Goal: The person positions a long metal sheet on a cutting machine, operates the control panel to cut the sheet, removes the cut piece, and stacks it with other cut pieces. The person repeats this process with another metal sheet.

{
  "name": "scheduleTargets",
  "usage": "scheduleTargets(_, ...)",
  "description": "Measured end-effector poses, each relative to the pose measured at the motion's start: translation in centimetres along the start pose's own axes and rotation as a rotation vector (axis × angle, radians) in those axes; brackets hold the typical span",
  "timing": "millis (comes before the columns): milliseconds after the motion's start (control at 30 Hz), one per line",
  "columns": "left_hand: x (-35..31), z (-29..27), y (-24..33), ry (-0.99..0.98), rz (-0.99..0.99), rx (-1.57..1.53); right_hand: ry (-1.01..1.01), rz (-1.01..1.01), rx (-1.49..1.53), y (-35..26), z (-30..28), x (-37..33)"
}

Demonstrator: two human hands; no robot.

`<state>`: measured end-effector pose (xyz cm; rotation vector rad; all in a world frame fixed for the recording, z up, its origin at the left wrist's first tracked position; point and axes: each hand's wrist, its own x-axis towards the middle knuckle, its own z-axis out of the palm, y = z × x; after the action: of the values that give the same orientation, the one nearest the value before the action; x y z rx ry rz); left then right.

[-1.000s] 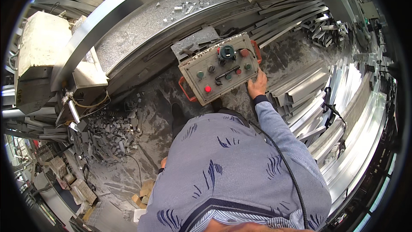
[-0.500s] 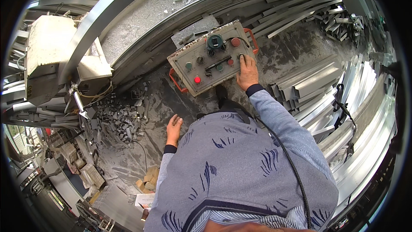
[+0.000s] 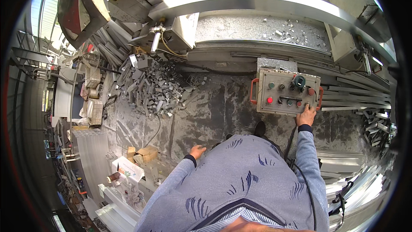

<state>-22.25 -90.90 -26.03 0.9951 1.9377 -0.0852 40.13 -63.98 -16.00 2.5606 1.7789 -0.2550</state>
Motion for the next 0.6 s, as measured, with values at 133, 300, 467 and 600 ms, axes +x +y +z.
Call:
scheduleTargets(133, -1.9, 1.1, -4.1, 0.014, -0.023, -0.042, -0.066, 0.064, 0.047, 0.0, 0.5, 0.4)
scheduleTargets(300, -2.9, 4.1, -5.5, 0.001, 0.004, -0.334, -0.093, 0.162, 0.083, -0.8, 0.9, 0.1)
scheduleTargets(467, -1.7, 5.0, -4.8, -0.096, 0.149, -0.463, -0.119, 0.193, 0.121, -1.4, 0.8, -0.3)
scheduleTargets(600, -2.8, 3.3, -2.5, -0.075, 0.183, -0.413, -0.149, 0.188, 0.118, -1.3, 0.5, -0.1)
